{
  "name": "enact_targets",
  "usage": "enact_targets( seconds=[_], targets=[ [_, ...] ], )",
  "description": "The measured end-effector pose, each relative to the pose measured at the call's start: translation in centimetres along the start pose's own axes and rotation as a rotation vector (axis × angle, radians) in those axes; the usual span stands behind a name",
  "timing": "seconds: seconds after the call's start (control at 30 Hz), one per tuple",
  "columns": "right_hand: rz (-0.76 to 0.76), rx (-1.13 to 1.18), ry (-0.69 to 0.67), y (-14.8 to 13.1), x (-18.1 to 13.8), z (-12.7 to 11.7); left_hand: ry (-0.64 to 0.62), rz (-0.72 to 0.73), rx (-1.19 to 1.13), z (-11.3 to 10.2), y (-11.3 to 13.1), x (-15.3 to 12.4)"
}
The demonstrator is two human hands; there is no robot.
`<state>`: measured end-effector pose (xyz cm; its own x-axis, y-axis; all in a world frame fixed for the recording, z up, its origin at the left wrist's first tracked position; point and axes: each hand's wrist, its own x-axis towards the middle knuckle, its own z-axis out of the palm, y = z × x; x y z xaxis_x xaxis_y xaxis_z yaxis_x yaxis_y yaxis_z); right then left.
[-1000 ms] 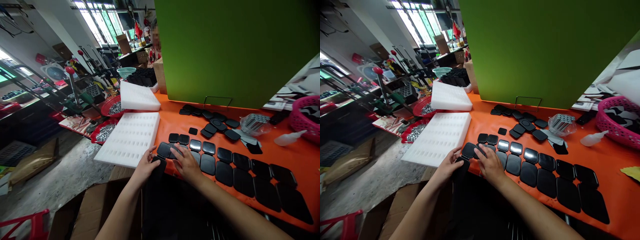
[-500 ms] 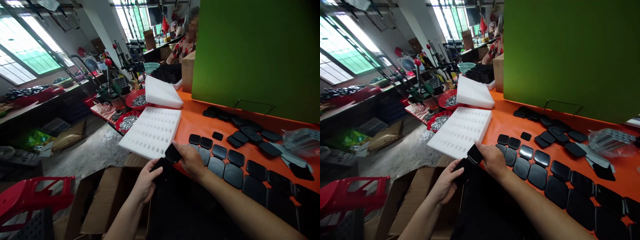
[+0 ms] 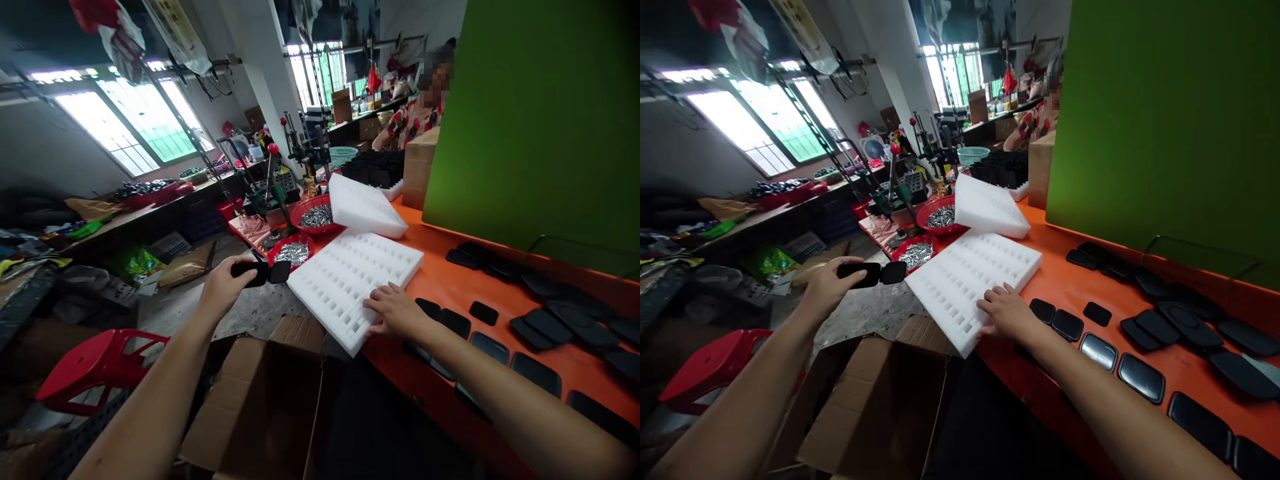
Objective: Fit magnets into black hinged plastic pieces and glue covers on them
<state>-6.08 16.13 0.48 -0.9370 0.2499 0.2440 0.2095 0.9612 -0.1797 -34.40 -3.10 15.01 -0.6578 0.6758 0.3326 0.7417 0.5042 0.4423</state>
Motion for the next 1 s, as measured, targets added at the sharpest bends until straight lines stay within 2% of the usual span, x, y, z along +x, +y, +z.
enact_targets(
  seconds=[0.13, 0.33, 0.53, 0.8, 1.0],
  targets=[
    [0.033, 0.017, 0.026, -0.4, -0.4, 0.4, -0.222, 0.191, 0.144, 2.1, 2.1, 4.8],
    [0.089, 0.026, 0.061, -0.5, -0.2, 1.2, -0.390, 0.219, 0.241, 5.7, 2.6, 10.3],
    [0.147, 0.015, 0.105, -1.5, 0.0, 1.7, -0.490, 0.221, 0.308, 7.1, 2.6, 12.1],
    [0.179, 0.044, 0.133, -1.6, -0.1, 2.0, -0.528, 0.227, 0.342, 8.2, 4.3, 13.9],
    [0.199, 0.079, 0.134, -1.6, -0.1, 2.1, -0.563, 0.240, 0.335, 9.2, 3.7, 14.7]
  ],
)
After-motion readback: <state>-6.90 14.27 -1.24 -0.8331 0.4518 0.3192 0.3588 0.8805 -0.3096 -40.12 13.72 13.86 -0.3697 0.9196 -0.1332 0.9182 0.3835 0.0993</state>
